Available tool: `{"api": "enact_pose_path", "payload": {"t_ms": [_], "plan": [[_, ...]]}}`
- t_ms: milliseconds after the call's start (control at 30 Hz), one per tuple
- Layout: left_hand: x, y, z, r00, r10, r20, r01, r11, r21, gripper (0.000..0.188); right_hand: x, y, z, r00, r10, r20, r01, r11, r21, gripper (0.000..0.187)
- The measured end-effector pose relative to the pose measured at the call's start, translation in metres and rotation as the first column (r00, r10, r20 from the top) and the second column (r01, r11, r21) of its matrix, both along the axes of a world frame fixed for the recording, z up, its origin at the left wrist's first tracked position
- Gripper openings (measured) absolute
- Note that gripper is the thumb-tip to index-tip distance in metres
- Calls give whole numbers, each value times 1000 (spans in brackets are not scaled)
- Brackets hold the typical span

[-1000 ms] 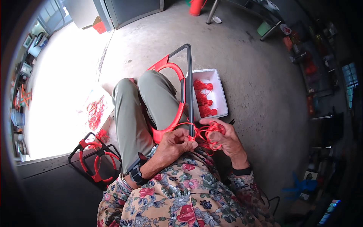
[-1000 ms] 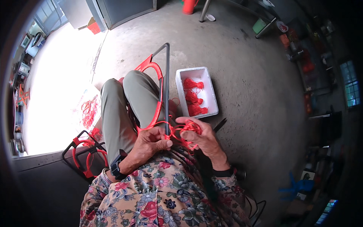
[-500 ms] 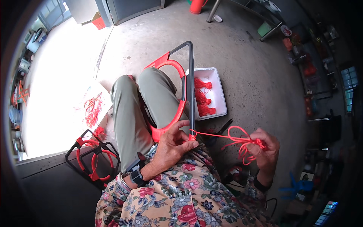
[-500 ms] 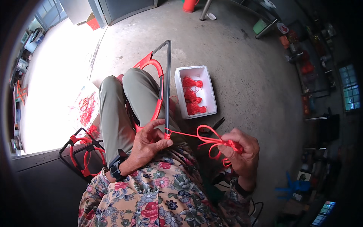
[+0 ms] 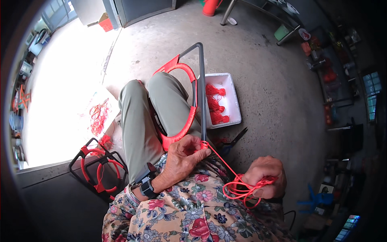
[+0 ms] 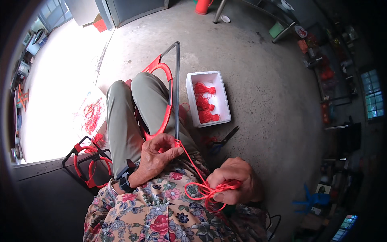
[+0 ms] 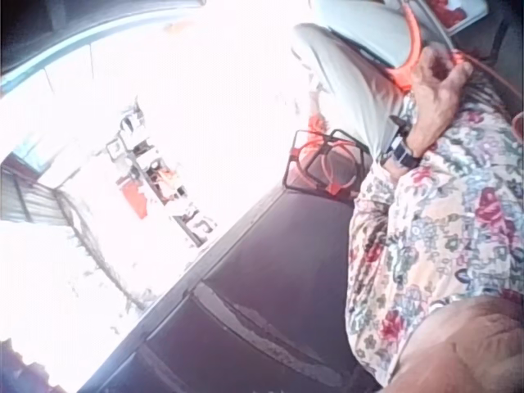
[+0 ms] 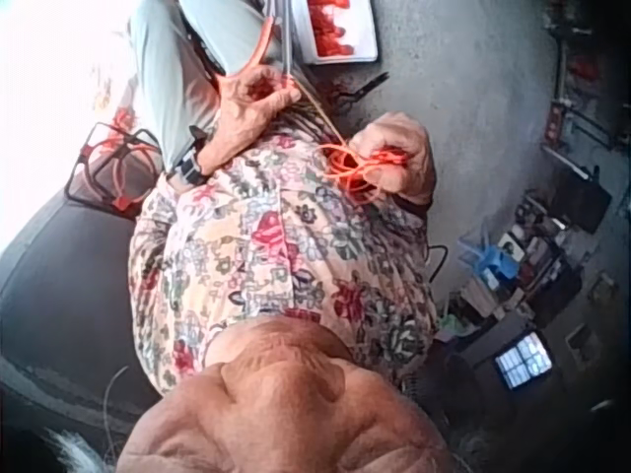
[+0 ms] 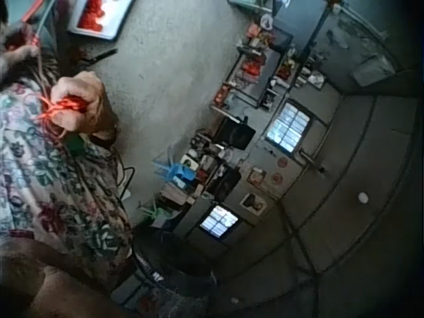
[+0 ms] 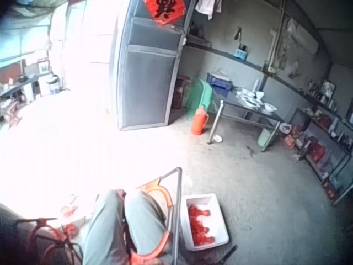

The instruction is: The person is weaving a red cord onto a black frame, likely a furniture component.

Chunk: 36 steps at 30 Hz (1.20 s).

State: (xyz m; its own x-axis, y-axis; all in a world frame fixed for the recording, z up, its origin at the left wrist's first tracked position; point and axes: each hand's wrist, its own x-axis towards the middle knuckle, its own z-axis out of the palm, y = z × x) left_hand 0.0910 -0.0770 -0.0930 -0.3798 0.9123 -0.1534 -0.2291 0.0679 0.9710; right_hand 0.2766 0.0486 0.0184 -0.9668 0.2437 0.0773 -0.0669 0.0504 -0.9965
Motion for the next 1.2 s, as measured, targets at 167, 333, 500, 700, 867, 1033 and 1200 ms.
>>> {"api": "enact_pose_path", "payload": {"t_ms": [167, 333, 500, 700, 867, 1033, 1200], "plan": [[0, -1, 2, 1000, 2, 25, -2, 1000, -6, 16, -48, -19, -6, 965, 216, -152, -210, 976, 56, 16], [2, 0, 3, 1000, 6, 28, -6, 1000, 13, 16, -60, -23, -11, 923, 361, -136, -371, 927, -53, 15], [-1, -1, 12, 974, 36, -225, -41, 999, -18, 31, -63, -23, -11, 922, 366, -125, -376, 924, -63, 12], [-11, 9, 14, 710, 211, -672, 52, 936, 348, 22, -65, -17, 5, 939, 333, -85, -338, 939, -61, 12], [-18, 13, 17, 939, 204, -277, -158, 971, 181, 12, -63, 23, -3, 900, -434, 31, 434, 889, -149, 28], [-12, 16, 15, 967, 247, 70, -249, 968, 31, 19, -36, 104, -65, 665, -747, -10, 637, 574, -514, 23], [-16, 13, 2, 945, 273, 183, -267, 962, -55, 21, -14, 135, -109, 543, -801, 252, 836, 490, -246, 25]]}}
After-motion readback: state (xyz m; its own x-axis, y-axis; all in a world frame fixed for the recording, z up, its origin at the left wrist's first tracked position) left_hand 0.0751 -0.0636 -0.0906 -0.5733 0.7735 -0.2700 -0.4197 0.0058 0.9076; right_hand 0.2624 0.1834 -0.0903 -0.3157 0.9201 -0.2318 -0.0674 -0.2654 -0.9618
